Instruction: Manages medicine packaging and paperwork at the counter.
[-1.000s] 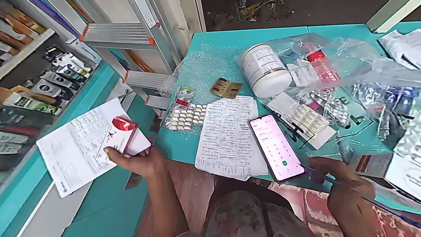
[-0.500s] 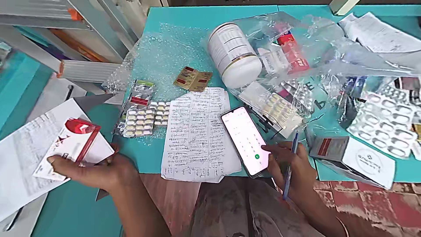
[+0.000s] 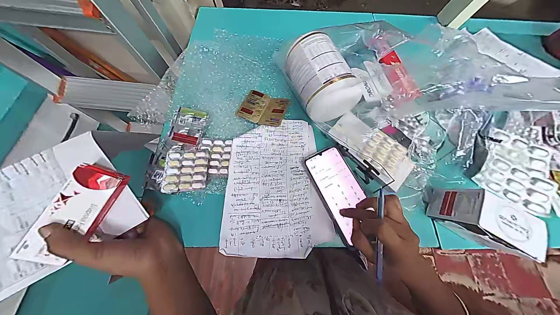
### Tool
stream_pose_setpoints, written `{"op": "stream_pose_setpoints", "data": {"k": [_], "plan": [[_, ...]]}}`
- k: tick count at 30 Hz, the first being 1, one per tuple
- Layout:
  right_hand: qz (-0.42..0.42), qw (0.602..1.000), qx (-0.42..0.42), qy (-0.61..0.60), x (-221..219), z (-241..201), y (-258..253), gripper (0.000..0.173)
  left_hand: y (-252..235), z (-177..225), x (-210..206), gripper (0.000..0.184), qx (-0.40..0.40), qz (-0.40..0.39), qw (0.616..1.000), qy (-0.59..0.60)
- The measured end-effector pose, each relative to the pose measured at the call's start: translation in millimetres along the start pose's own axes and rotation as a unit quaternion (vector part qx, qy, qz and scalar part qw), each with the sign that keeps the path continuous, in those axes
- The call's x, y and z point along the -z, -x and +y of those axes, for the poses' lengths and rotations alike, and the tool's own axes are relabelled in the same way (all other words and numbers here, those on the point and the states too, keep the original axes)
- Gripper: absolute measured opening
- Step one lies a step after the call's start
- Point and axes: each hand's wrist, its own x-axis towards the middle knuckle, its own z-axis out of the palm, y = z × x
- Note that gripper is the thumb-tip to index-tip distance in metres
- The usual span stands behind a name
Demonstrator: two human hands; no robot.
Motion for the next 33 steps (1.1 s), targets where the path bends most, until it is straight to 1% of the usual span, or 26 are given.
{"op": "stream_pose_setpoints", "data": {"k": [2,5,8,11,13,15,17,23,26,29,33], "plan": [[-0.014,1.0,-0.006,0.0,0,3,-2,0.007,1,0,1,0.04,0.003,0.001,1.0,-0.005],[-0.008,1.0,-0.013,0.006,1,2,-1,0.008,0,1,2,0.041,-0.006,-0.003,1.0,-0.009],[-0.038,0.999,-0.006,0.012,0,3,1,0.007,2,0,3,0.043,-0.012,-0.005,1.0,-0.018],[-0.037,0.999,-0.009,0.024,-1,1,1,0.008,0,0,5,0.042,-0.015,-0.012,1.0,-0.006],[-0.045,0.998,-0.005,0.038,-4,2,-1,0.009,-4,-3,7,0.037,-0.017,-0.014,1.0,0.01],[-0.019,0.999,-0.006,0.038,-3,3,-1,0.008,-6,-6,8,0.034,-0.014,-0.016,0.999,0.028],[0.035,0.999,-0.015,0.027,-1,2,-2,0.008,-4,-6,5,0.035,-0.005,-0.018,0.999,0.033],[0.115,0.989,-0.081,-0.054,2,-1,-1,0.01,7,7,-12,0.039,0.002,-0.015,1.0,0.021],[0.119,0.983,-0.11,-0.084,6,1,1,0.01,12,14,-20,0.035,0.0,0.013,1.0,0.001],[0.111,0.977,-0.143,-0.111,15,1,9,0.009,12,15,-20,0.034,0.013,0.024,0.999,0.017],[0.123,0.976,-0.15,-0.093,21,0,16,0.009,11,13,-19,0.036,0.018,0.03,0.999,0.024]]}}
